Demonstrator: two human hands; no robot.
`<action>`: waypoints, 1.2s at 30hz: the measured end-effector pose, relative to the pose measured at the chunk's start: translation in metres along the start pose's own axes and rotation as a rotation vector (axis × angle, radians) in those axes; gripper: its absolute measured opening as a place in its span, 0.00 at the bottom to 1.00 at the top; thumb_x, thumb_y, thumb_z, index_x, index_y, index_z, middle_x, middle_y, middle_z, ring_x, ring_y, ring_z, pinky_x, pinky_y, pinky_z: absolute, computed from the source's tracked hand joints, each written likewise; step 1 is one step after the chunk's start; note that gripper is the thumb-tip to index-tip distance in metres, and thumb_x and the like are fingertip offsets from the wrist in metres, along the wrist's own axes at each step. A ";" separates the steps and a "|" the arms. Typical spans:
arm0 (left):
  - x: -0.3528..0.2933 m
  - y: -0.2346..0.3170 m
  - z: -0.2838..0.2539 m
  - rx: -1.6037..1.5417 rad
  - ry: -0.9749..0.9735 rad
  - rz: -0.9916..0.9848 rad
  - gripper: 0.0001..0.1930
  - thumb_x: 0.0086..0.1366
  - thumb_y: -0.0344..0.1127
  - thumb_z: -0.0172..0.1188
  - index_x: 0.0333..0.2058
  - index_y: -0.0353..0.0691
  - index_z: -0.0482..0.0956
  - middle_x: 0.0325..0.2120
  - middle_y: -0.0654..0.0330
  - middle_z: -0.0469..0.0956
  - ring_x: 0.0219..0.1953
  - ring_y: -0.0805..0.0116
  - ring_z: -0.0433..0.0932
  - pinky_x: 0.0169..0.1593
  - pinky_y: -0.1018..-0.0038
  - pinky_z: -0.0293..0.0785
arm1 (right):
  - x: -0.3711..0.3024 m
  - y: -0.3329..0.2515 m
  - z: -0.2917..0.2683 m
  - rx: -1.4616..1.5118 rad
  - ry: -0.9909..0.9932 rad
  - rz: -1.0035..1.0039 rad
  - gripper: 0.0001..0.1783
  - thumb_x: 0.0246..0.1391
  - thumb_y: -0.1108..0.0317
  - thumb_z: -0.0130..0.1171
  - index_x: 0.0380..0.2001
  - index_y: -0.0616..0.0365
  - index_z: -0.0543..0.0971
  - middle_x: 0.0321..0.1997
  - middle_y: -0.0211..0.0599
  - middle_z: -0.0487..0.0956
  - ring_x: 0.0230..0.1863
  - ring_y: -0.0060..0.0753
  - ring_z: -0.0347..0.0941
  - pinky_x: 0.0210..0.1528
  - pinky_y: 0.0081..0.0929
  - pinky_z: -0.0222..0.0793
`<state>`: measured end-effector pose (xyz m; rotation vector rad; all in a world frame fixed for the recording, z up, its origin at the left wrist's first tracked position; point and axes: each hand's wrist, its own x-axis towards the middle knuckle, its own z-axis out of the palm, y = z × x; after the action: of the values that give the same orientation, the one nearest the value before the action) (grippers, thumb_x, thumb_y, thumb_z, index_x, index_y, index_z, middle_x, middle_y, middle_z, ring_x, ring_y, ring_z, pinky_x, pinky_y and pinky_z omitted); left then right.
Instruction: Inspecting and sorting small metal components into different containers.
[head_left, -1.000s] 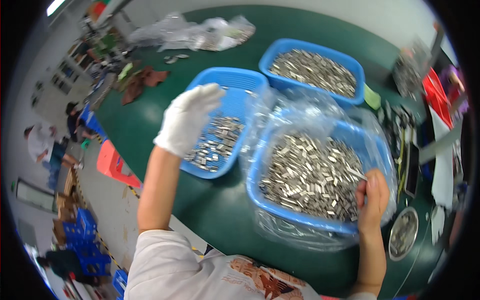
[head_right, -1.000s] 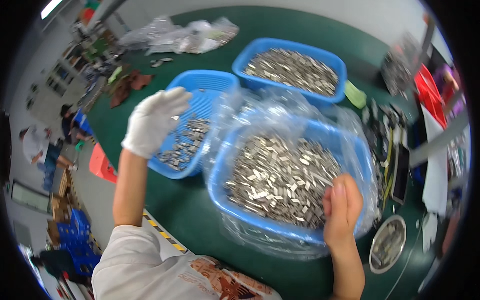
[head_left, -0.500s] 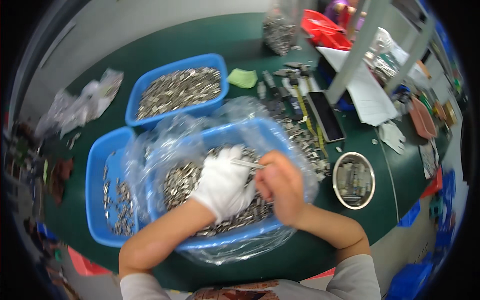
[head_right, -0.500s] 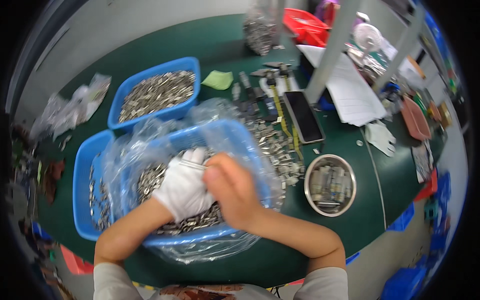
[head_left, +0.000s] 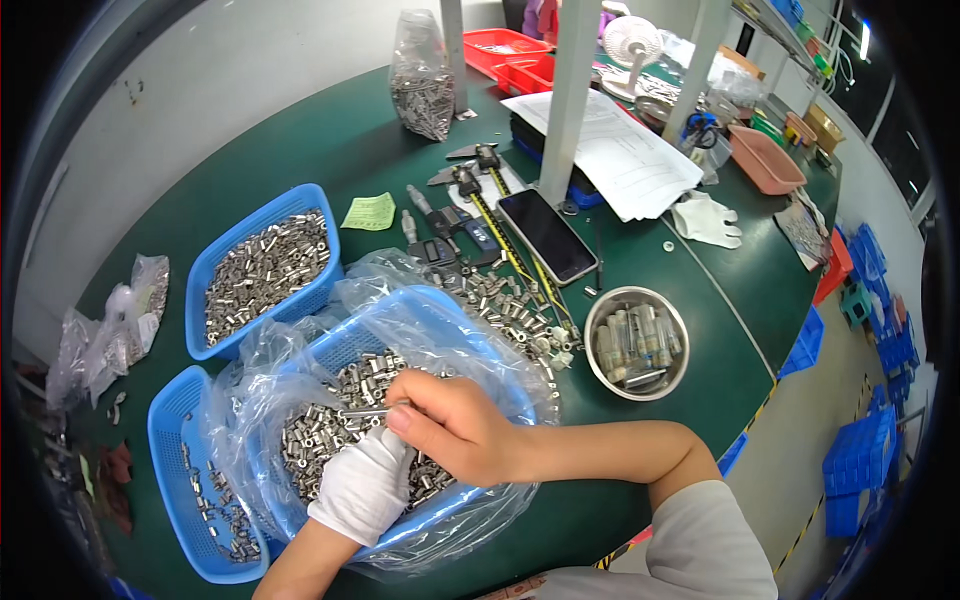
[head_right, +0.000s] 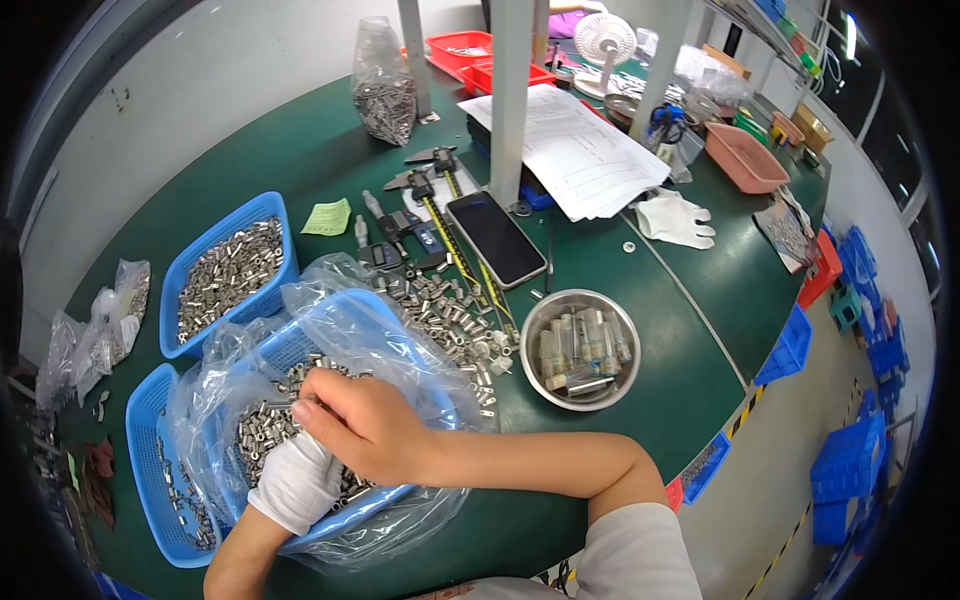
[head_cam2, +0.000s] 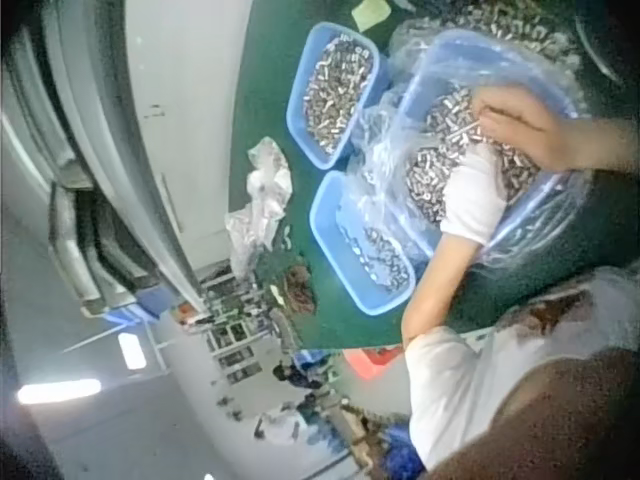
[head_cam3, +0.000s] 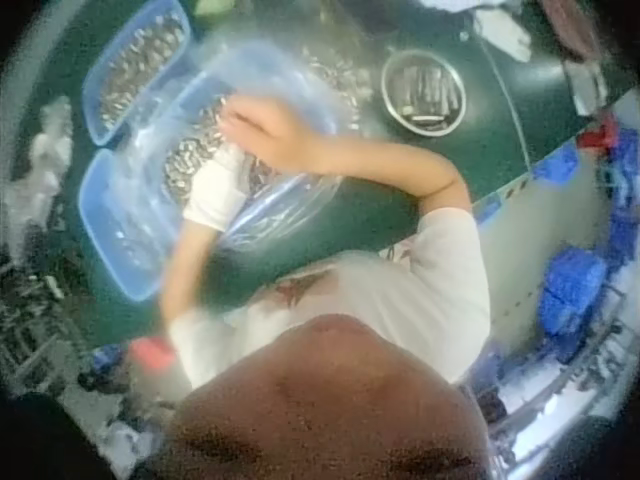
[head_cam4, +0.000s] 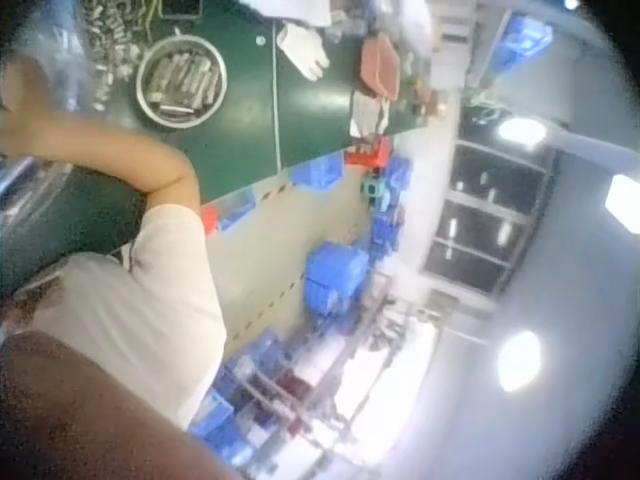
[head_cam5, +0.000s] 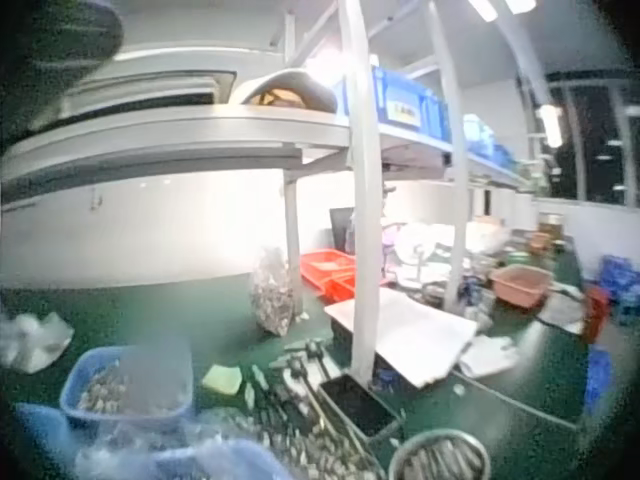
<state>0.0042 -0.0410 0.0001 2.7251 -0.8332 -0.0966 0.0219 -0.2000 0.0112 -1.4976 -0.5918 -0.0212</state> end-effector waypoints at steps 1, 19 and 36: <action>-0.001 -0.001 -0.001 -0.064 0.048 0.035 0.09 0.53 0.31 0.50 0.34 0.37 0.67 0.23 0.50 0.71 0.21 0.52 0.72 0.23 0.61 0.68 | -0.001 -0.001 -0.001 0.005 -0.008 0.017 0.09 0.55 0.66 0.43 0.26 0.60 0.65 0.11 0.27 0.59 0.14 0.15 0.52 0.16 0.19 0.47; -0.005 -0.014 -0.024 -1.704 0.284 -0.478 0.07 0.58 0.33 0.53 0.33 0.38 0.69 0.18 0.62 0.71 0.11 0.81 0.60 0.13 0.86 0.53 | 0.005 -0.003 0.005 -0.445 -0.044 0.088 0.07 0.48 0.66 0.48 0.24 0.58 0.66 0.09 0.37 0.66 0.12 0.36 0.63 0.15 0.31 0.55; -0.001 -0.012 -0.033 -2.045 0.139 -0.580 0.10 0.57 0.27 0.49 0.40 0.34 0.68 0.22 0.60 0.71 0.19 0.78 0.66 0.22 0.85 0.63 | 0.006 -0.006 0.004 -0.331 -0.061 0.225 0.11 0.52 0.61 0.42 0.28 0.59 0.65 0.13 0.43 0.69 0.18 0.47 0.68 0.21 0.41 0.59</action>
<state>0.0143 -0.0225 0.0277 0.8515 0.2540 -0.5005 0.0238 -0.1951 0.0186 -1.8856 -0.4807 0.1057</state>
